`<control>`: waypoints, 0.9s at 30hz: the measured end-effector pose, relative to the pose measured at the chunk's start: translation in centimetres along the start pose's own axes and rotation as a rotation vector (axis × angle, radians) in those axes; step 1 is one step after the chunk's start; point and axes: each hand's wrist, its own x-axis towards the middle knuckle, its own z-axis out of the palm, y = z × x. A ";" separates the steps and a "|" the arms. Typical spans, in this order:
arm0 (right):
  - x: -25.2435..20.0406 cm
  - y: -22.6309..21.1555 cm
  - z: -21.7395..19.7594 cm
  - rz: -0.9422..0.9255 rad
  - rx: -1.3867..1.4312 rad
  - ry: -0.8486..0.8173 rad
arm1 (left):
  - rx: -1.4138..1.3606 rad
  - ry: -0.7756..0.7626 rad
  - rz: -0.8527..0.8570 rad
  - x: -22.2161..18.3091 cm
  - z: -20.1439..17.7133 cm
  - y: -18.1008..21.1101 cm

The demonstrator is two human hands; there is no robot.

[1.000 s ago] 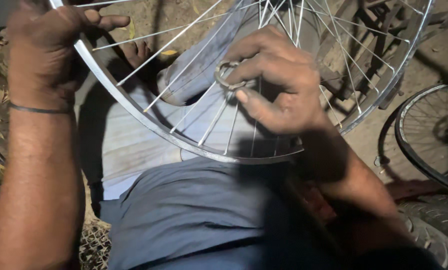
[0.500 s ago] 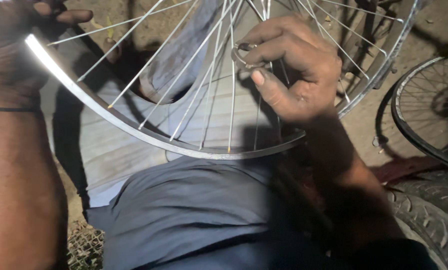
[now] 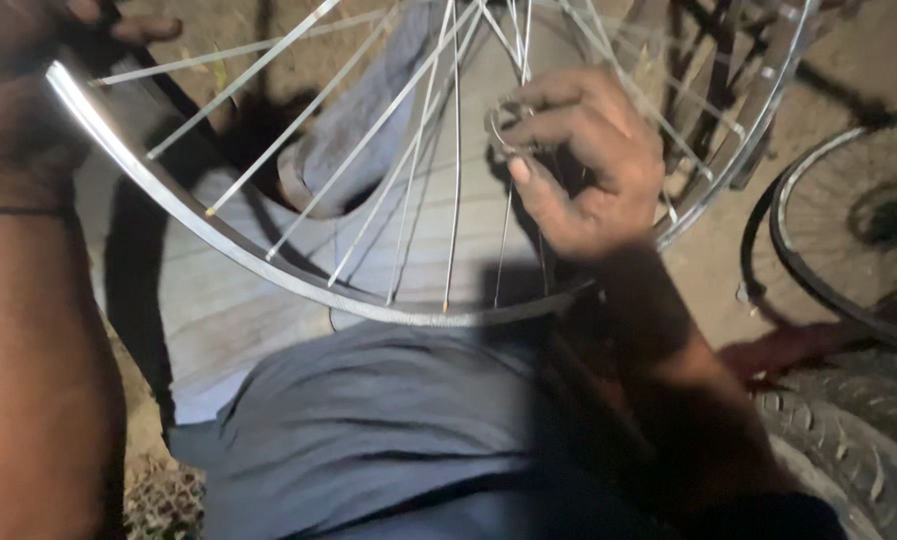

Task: The person inserts and adjusts spokes on a bicycle wheel rim by hand while sitting on a dirt floor.

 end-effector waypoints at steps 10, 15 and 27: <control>1.4 -2.1 -1.4 0.285 -0.143 0.155 | -0.337 0.079 0.124 -2.1 11.1 4.3; 1.7 -3.2 -0.7 0.344 -0.129 0.192 | -0.298 0.097 0.092 -4.0 12.9 4.3; 10.9 -3.6 2.7 0.365 0.530 0.346 | -0.204 0.089 0.317 -7.0 15.6 9.2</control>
